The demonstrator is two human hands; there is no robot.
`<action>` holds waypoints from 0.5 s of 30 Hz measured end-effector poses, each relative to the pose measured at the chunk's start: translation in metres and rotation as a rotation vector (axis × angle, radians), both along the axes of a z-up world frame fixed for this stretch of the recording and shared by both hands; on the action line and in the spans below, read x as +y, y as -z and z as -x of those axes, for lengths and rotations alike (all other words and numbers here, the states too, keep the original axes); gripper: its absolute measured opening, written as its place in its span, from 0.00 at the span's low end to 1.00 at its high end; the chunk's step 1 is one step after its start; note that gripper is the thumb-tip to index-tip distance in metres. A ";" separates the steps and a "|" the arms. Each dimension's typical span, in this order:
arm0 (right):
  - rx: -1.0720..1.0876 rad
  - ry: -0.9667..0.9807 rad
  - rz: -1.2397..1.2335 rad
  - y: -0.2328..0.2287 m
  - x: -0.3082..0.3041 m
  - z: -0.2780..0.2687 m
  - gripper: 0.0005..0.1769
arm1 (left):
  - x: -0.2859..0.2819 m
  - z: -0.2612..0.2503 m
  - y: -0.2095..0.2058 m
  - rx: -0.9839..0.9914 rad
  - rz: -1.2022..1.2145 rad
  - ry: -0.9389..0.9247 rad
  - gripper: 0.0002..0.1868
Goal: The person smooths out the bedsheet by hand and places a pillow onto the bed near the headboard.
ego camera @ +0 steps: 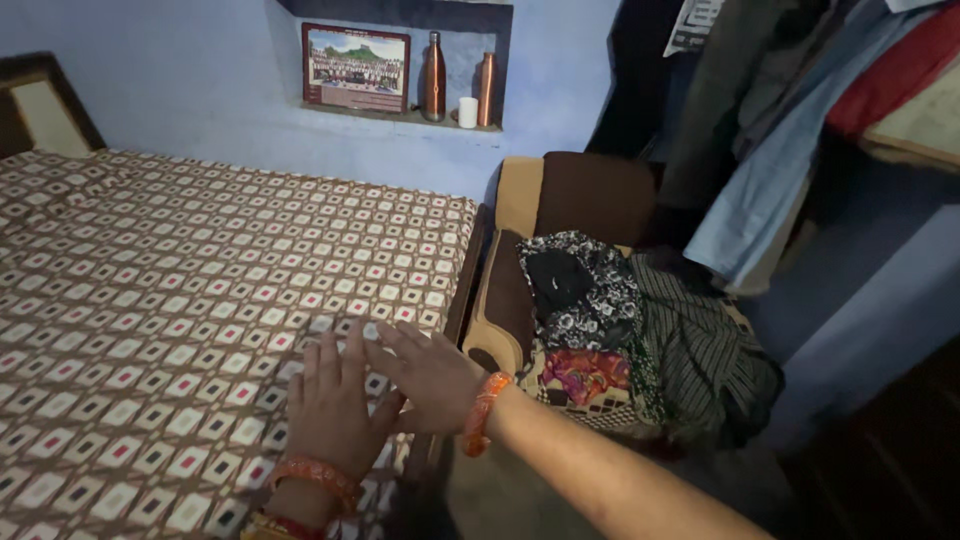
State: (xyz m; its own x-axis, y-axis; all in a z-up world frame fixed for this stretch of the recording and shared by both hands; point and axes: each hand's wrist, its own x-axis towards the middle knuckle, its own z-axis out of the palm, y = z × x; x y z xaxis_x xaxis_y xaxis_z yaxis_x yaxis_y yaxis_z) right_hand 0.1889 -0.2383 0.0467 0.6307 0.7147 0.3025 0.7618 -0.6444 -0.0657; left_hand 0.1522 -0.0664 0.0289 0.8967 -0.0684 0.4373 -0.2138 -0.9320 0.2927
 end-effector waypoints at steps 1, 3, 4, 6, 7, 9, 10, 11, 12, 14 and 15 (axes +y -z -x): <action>-0.014 -0.004 0.001 0.000 0.001 -0.006 0.59 | 0.000 -0.006 -0.001 0.009 -0.011 -0.006 0.55; -0.038 -0.012 0.003 0.000 0.002 -0.015 0.58 | 0.001 -0.017 -0.001 0.029 -0.032 -0.020 0.55; -0.007 0.018 0.038 -0.001 0.003 -0.019 0.59 | 0.001 -0.022 0.000 0.012 -0.033 -0.005 0.55; 0.055 0.073 0.106 -0.006 0.006 -0.027 0.60 | 0.003 -0.032 0.001 -0.022 -0.035 0.020 0.55; 0.059 0.069 0.102 -0.008 0.006 -0.029 0.60 | 0.002 -0.037 0.002 -0.026 -0.038 0.015 0.53; 0.068 0.059 0.093 -0.010 0.005 -0.032 0.60 | 0.001 -0.043 0.004 -0.032 -0.043 0.004 0.50; 0.056 0.060 0.085 -0.009 0.003 -0.032 0.60 | -0.001 -0.043 0.005 -0.019 -0.049 -0.003 0.52; 0.036 0.062 0.071 -0.008 0.004 -0.033 0.59 | -0.003 -0.046 0.005 -0.015 -0.061 -0.010 0.53; 0.017 0.064 0.057 -0.007 0.004 -0.035 0.58 | -0.003 -0.048 0.005 -0.010 -0.073 -0.017 0.55; -0.030 0.090 0.098 -0.004 0.008 -0.041 0.56 | 0.001 -0.051 0.007 -0.042 -0.070 0.002 0.53; -0.051 0.099 0.124 -0.004 0.008 -0.043 0.55 | 0.001 -0.052 0.009 -0.056 -0.063 0.007 0.52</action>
